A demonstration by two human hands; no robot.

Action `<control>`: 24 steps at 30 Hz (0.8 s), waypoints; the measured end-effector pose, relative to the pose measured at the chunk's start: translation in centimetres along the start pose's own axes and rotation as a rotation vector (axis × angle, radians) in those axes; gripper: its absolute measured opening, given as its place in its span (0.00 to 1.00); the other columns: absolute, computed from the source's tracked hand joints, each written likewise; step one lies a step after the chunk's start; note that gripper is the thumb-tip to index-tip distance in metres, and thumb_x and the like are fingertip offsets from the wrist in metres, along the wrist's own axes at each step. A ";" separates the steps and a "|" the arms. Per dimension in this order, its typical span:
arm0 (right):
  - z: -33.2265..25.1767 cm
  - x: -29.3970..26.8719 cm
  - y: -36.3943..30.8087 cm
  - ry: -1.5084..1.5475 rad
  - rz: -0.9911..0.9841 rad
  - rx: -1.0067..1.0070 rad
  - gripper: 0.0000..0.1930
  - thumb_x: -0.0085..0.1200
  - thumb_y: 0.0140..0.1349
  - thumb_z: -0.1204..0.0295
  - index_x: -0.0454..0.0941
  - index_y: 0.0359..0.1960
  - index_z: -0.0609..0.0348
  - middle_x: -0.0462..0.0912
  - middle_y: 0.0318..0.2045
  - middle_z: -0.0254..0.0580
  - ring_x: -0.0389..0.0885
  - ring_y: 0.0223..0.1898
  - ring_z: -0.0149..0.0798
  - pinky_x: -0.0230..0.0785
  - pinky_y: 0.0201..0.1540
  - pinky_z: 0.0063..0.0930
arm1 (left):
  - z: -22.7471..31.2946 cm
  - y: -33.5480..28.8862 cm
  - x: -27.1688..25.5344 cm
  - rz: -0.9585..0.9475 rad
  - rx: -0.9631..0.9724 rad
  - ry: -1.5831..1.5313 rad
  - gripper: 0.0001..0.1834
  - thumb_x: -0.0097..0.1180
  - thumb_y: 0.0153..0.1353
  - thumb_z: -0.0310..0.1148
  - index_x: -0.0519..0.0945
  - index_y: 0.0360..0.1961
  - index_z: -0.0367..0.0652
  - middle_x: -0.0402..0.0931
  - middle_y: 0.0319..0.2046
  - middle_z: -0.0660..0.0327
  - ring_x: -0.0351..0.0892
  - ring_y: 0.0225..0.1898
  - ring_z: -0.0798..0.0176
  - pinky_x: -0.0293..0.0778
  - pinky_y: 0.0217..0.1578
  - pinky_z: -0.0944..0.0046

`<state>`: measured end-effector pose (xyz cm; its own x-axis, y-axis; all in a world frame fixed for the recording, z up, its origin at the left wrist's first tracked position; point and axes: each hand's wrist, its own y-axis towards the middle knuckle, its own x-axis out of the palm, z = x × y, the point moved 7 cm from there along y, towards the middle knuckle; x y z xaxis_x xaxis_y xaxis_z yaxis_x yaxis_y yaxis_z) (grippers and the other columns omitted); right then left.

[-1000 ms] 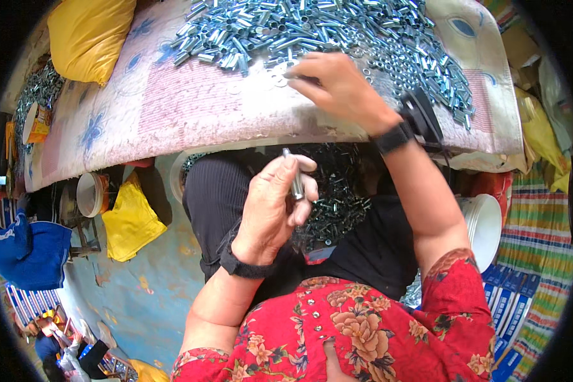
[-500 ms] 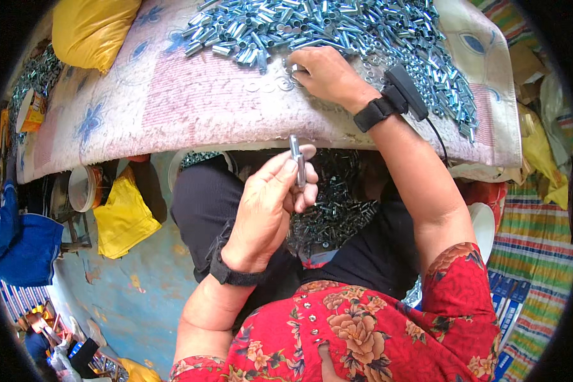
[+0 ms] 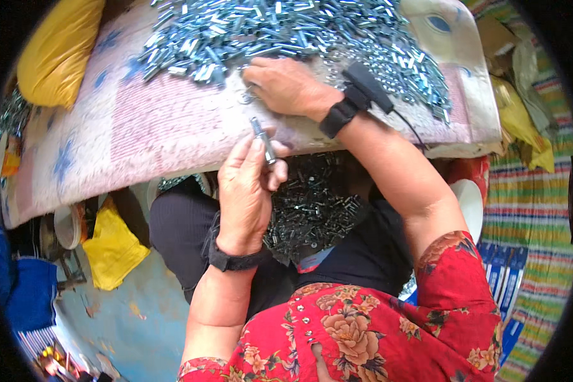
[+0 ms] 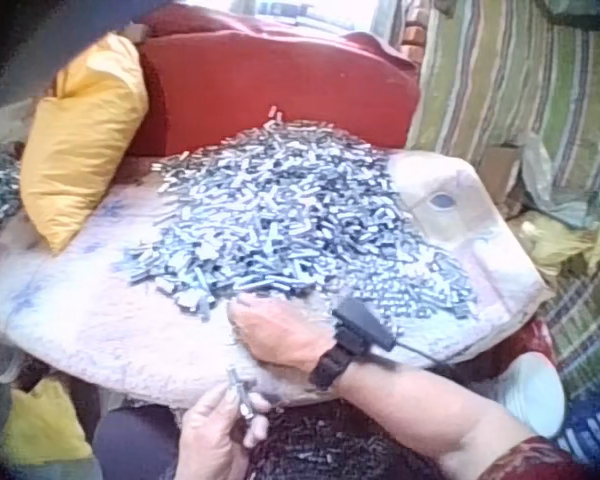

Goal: Manually assemble washers and nuts onto bolts and sort them into bins.

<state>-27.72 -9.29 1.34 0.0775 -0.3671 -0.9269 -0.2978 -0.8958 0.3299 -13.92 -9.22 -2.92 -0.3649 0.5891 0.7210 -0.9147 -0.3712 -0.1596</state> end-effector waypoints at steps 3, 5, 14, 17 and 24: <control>0.0 -0.2 -0.6 -0.017 0.041 -0.019 0.04 0.49 0.53 0.72 0.72 0.29 0.59 0.74 0.29 0.46 0.76 0.30 0.50 0.69 0.32 0.40 | -0.2 -0.1 -0.2 0.013 -0.019 0.027 0.15 0.45 0.64 0.32 0.71 0.48 0.35 0.76 0.29 0.60 0.70 0.21 0.73 0.61 0.19 0.78; -0.3 -0.3 -0.8 0.013 0.056 -0.048 0.03 0.48 0.53 0.74 0.72 0.27 0.60 0.73 0.28 0.47 0.76 0.30 0.51 0.69 0.31 0.40 | -0.2 0.1 -0.2 -0.011 -0.016 0.034 0.15 0.45 0.64 0.32 0.71 0.48 0.35 0.76 0.29 0.60 0.70 0.21 0.73 0.61 0.19 0.78; 1.4 -2.8 -4.1 0.060 0.109 -0.049 0.03 0.53 0.50 0.74 0.77 0.26 0.60 0.73 0.24 0.44 0.75 0.26 0.47 0.68 0.28 0.34 | 0.2 -0.5 -0.4 0.004 0.014 0.080 0.15 0.44 0.64 0.33 0.70 0.48 0.33 0.76 0.29 0.60 0.69 0.22 0.72 0.60 0.20 0.77; 1.7 -3.3 -4.5 0.113 0.155 0.036 0.03 0.54 0.49 0.76 0.78 0.27 0.59 0.75 0.24 0.43 0.75 0.27 0.46 0.68 0.28 0.33 | 0.0 -0.6 -0.5 0.009 0.021 0.093 0.15 0.45 0.64 0.33 0.71 0.48 0.34 0.76 0.29 0.61 0.70 0.22 0.74 0.61 0.20 0.78; 0.5 -0.9 -2.2 0.001 0.087 0.036 0.05 0.54 0.51 0.74 0.79 0.29 0.58 0.76 0.27 0.44 0.76 0.29 0.46 0.68 0.31 0.32 | -0.5 -0.4 -0.6 0.007 0.034 0.094 0.14 0.46 0.64 0.32 0.72 0.47 0.34 0.76 0.28 0.62 0.70 0.22 0.76 0.61 0.20 0.79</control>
<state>-27.63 -6.86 1.38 0.0509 -0.4432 -0.8950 -0.3377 -0.8510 0.4022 -13.44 -9.10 -3.62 -0.3871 0.6506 0.6533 -0.9063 -0.3988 -0.1398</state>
